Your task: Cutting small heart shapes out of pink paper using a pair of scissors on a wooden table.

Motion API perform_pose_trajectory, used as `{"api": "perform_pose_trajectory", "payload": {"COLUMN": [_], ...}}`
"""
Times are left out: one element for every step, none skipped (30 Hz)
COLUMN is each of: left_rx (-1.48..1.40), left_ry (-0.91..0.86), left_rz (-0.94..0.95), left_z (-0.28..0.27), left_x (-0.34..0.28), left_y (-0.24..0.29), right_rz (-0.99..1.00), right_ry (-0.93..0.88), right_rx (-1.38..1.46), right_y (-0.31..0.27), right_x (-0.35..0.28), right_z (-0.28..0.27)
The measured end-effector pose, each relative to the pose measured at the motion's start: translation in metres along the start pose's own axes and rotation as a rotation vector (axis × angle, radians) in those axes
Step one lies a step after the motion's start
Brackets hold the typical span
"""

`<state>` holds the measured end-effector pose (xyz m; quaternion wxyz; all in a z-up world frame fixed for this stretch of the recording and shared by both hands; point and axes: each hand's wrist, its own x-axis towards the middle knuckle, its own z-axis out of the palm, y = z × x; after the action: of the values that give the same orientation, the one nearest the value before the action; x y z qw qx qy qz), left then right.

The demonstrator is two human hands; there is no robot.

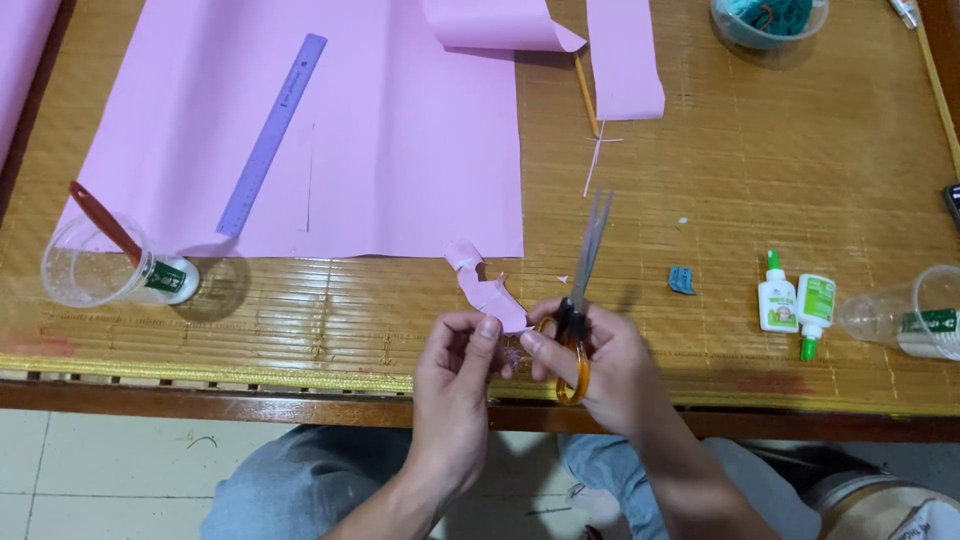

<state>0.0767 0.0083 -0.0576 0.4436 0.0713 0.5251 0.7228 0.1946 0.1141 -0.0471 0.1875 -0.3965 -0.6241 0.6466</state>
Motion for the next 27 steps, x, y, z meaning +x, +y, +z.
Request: {"api": "perform_pose_trajectory", "payload": {"left_rx": [0.001, 0.014, 0.025, 0.025, 0.033, 0.041, 0.042, 0.107, 0.171, 0.171, 0.199, 0.227, 0.227, 0.241, 0.256, 0.255, 0.240, 0.225, 0.224, 0.195, 0.167, 0.165, 0.198, 0.232, 0.229, 0.247, 0.265], "left_ry": [-0.002, -0.030, -0.058, -0.059, -0.101, -0.142, -0.144, -0.174, -0.203, -0.206, -0.232, -0.258, -0.259, -0.297, -0.335, -0.335, -0.337, -0.338, -0.337, -0.363, -0.390, -0.388, -0.389, -0.390, -0.388, -0.383, -0.377], "left_rz": [-0.002, 0.024, 0.050, 0.049, 0.062, 0.075, 0.074, 0.069, 0.064, 0.062, 0.048, 0.034, 0.031, 0.023, 0.016, 0.013, -0.027, -0.066, -0.067, -0.073, -0.078, -0.079, -0.102, -0.126, -0.126, -0.128, -0.129], "left_z": [0.001, 0.002, 0.003, 0.003, 0.004, 0.005, 0.003, 0.001, -0.001, -0.002, -0.002, -0.002, -0.003, -0.004, -0.004, -0.004, -0.004, -0.005, -0.005, -0.006, -0.006, -0.006, -0.006, -0.005, -0.006, -0.006, -0.007], "left_x": [-0.001, -0.002, -0.003, -0.004, -0.005, -0.006, -0.005, -0.005, -0.005, -0.004, -0.004, -0.004, -0.004, -0.004, -0.003, -0.003, -0.002, -0.002, -0.002, -0.001, -0.001, -0.001, -0.001, 0.000, 0.000, 0.001, 0.002], "left_y": [-0.002, -0.004, -0.006, -0.006, -0.006, -0.005, -0.005, -0.004, -0.004, -0.002, 0.001, 0.003, 0.005, 0.008, 0.010, 0.011, 0.011, 0.012, 0.011, 0.010, 0.010, 0.013, 0.015, 0.018, 0.018, 0.018, 0.017], "right_rz": [0.001, -0.023, -0.048, -0.047, -0.037, -0.028, -0.028, -0.012, 0.005, 0.006, 0.016, 0.026, 0.028, 0.063, 0.098, 0.101, 0.073, 0.045, 0.046, 0.020, -0.007, -0.005, 0.008, 0.020, 0.022, 0.041, 0.059], "right_ry": [0.003, 0.016, 0.029, 0.031, 0.027, 0.023, 0.025, -0.003, -0.031, -0.028, -0.050, -0.073, -0.072, -0.091, -0.110, -0.109, -0.145, -0.181, -0.182, -0.208, -0.235, -0.236, -0.246, -0.257, -0.259, -0.248, -0.239], "right_rx": [0.001, 0.026, 0.049, 0.049, 0.101, 0.154, 0.154, 0.119, 0.083, 0.082, 0.107, 0.132, 0.132, 0.104, 0.075, 0.076, 0.048, 0.021, 0.021, -0.010, -0.042, -0.043, -0.025, -0.007, -0.009, -0.023, -0.038], "right_y": [0.002, 0.004, 0.005, 0.006, 0.007, 0.008, 0.008, 0.007, 0.007, 0.004, 0.001, -0.002, -0.003, -0.004, -0.006, -0.008, -0.010, -0.012, -0.011, -0.010, -0.009, -0.009, -0.010, -0.010, -0.011, -0.012, -0.013], "right_x": [0.000, 0.001, 0.002, 0.002, 0.002, 0.002, 0.003, 0.003, 0.004, 0.002, 0.001, 0.000, -0.001, -0.002, -0.002, -0.002, -0.003, -0.003, -0.003, -0.003, -0.002, -0.003, -0.003, -0.003, -0.003, -0.003, -0.003], "right_z": [0.001, 0.002, 0.003, 0.003, 0.003, 0.003, -0.001, -0.004, -0.008, -0.011, -0.014, -0.017, -0.020, -0.022, -0.025, -0.026, -0.027, -0.028, -0.029, -0.030, -0.032, -0.032, -0.032, -0.033, -0.032, -0.032, -0.031]}}
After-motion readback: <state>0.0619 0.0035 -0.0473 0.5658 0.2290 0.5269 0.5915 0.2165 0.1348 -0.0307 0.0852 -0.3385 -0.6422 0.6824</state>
